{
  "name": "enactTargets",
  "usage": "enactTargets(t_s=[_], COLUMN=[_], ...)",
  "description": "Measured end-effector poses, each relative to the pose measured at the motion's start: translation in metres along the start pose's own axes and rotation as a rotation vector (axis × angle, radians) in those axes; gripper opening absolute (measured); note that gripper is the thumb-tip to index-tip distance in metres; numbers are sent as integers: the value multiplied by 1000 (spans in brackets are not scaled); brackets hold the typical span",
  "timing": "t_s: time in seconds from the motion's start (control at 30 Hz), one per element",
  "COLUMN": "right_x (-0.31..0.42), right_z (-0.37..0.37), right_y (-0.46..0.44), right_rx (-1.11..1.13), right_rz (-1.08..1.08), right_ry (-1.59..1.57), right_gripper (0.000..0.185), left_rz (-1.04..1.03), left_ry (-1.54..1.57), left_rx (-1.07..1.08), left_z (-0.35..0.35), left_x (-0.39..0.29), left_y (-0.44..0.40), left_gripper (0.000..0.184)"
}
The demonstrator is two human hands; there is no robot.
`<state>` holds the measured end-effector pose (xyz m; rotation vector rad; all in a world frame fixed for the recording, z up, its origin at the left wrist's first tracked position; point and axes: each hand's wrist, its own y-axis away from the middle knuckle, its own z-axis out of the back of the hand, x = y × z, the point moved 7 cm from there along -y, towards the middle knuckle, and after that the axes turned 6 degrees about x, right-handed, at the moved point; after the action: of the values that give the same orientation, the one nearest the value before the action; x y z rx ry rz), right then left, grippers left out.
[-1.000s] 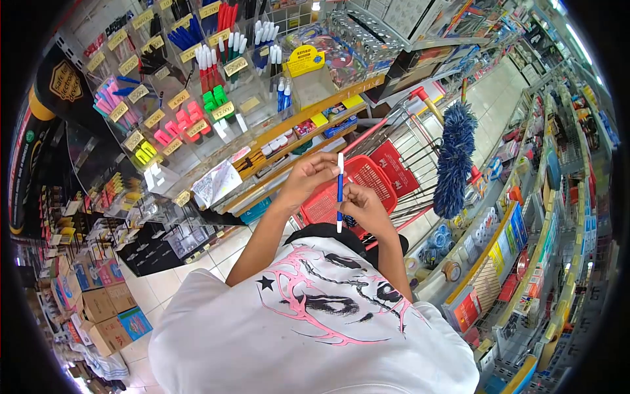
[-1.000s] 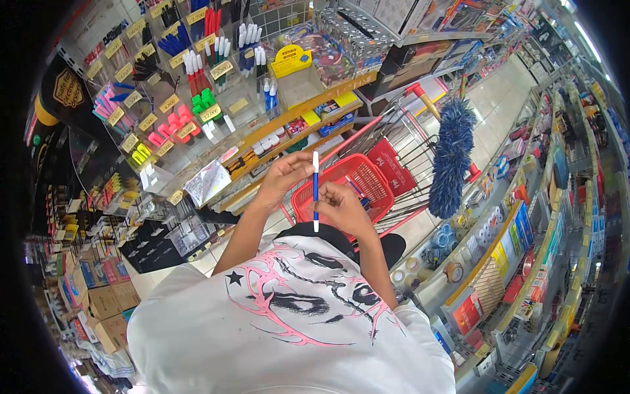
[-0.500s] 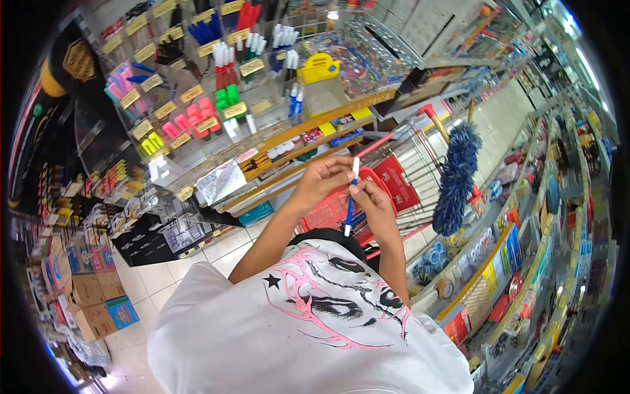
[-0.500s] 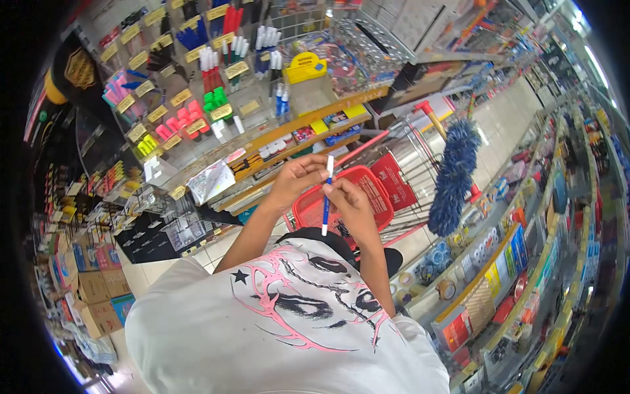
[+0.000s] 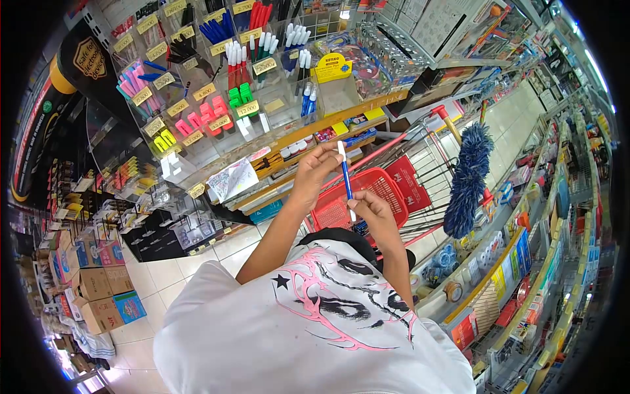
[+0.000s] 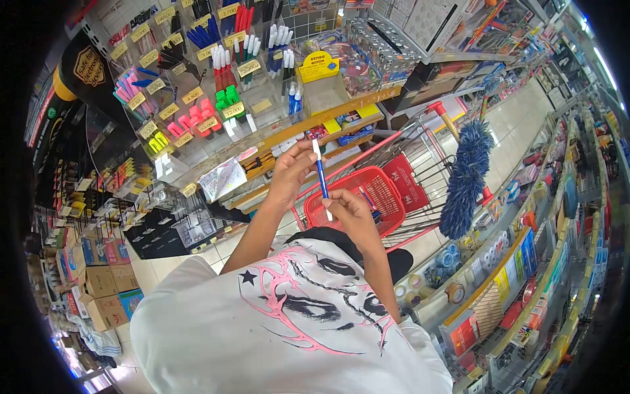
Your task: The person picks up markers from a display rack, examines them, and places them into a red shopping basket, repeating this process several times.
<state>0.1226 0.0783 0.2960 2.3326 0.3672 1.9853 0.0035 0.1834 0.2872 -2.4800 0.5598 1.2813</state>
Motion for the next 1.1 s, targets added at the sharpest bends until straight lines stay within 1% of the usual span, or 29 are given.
enactTargets(t_s=[0.2,0.37,0.43,0.57,0.63,0.67,0.73,0.77,0.83,0.9,0.93,0.97,1.0,1.03,1.07,1.1], right_x=[-5,-4,-4,-7,-11,-10,-9,-12,-19,-17,-17,-17,-19,-21,-21,-21], right_z=[3,1,0,4,8,9,12,14,19,18,17,18,19,18,19,18], right_y=[3,6,6,6,5,6,8,10,11,16,18,19,20,21,21,21], right_rx=[-7,5,29,4,-14,-13,-29,-28,-12,-3,6,2,8,14,7,22], right_rz=[-11,-2,2,-4,13,16,22,23,2,-15,-36,-29,-44,-60,-53,-45], right_ry=[-17,-44,-62,-60,-50,-50,-50,-51,-4,-14,-24,-25,-23,-22,-24,2], right_gripper=[15,14,13,12,10,10,11,11,14,16,18,18,19,20,20,21], left_rz=[-23,-17,-20,-25,-65,-68,-143,-195,-421,-655,-791,-880,-950,-1040,-1042,-1029], left_ry=[21,16,20,10,-132,-134,-230,-305,-433,-643,-665,-689,-822,-767,-765,-886], left_rx=[-27,-93,-88,-52,23,24,22,-39,-119,-209,-235,-250,-330,-271,-262,-269], left_z=[3,1,-4,-14,-19,-20,-20,-6,-2,13,23,17,29,31,33,32], left_x=[-3,-11,-14,-16,-16,-21,-43,-52,-106,-163,-190,-220,-243,-259,-271,-279], left_y=[0,2,3,1,-3,-6,-17,-29,-46,-62,-71,-71,-81,-89,-98,-108], left_gripper=[29,36,40,42,44,44,45,46,45,45,44,45,42,41,41,40])
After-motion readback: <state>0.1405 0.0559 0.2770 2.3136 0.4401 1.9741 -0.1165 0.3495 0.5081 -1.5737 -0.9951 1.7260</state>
